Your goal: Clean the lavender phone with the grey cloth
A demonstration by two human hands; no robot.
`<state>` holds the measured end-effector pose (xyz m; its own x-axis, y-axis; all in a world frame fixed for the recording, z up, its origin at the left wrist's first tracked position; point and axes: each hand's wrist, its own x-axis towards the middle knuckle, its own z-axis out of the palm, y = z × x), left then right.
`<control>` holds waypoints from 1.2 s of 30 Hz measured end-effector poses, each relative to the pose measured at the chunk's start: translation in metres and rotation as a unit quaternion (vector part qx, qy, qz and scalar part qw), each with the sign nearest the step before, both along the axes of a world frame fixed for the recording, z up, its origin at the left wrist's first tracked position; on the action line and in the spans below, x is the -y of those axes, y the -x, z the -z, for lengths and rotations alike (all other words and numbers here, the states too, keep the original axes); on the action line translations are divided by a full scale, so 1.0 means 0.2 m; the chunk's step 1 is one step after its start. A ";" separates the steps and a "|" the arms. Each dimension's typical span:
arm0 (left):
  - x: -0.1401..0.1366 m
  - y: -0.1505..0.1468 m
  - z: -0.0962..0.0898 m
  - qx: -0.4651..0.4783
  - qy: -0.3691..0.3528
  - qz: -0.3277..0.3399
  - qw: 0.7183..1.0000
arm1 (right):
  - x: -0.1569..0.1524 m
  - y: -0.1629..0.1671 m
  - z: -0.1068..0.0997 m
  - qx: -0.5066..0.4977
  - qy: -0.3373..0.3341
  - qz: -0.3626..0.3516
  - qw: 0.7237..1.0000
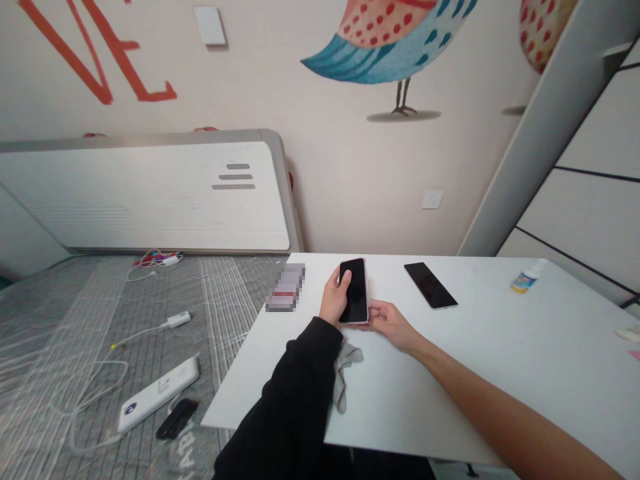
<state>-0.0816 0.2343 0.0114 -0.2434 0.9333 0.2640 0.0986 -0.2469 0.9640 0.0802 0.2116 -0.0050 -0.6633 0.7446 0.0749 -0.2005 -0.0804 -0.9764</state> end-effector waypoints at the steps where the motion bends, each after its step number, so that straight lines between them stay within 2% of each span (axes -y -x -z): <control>1: 0.00 0.00 0.00 -0.003 0.001 0.002 1.000 | 0.00 0.00 0.00 0.002 -0.002 0.004 1.000; 8: 0.03 0.00 -0.01 -0.074 0.010 -0.085 0.994 | 0.00 0.02 0.02 0.019 -0.022 0.050 0.998; 10: 0.06 -0.02 -0.02 -0.107 0.009 -0.067 0.992 | -0.01 0.02 0.03 0.016 -0.028 0.066 0.997; 14: 0.12 -0.06 -0.01 -0.152 0.025 0.009 0.988 | -0.03 0.01 0.04 0.016 -0.040 0.097 0.994; 24: 0.13 -0.03 -0.10 -0.170 -0.008 0.117 0.978 | -0.07 -0.03 0.02 0.020 -0.077 0.094 0.992; 26: 0.13 -0.02 -0.11 -0.184 -0.022 0.120 0.975 | -0.08 -0.04 0.00 0.021 -0.080 0.089 0.993; 30: 0.14 0.01 -0.12 -0.250 -0.037 0.080 0.964 | -0.13 -0.12 -0.05 0.022 -0.080 0.083 0.993; 34: 0.16 0.06 -0.13 -0.354 -0.028 0.078 0.932 | -0.23 -0.28 -0.09 -0.001 -0.061 0.151 0.987; 36: 0.17 0.07 -0.15 -0.402 -0.021 0.090 0.911 | -0.27 -0.34 -0.10 -0.011 -0.051 0.163 0.985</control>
<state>-0.0951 0.2006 0.0409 0.2001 0.9238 0.3265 0.7223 -0.3642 0.5879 0.1481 0.2665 0.0143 -0.3869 0.9060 0.1714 -0.2205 0.0895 -0.9713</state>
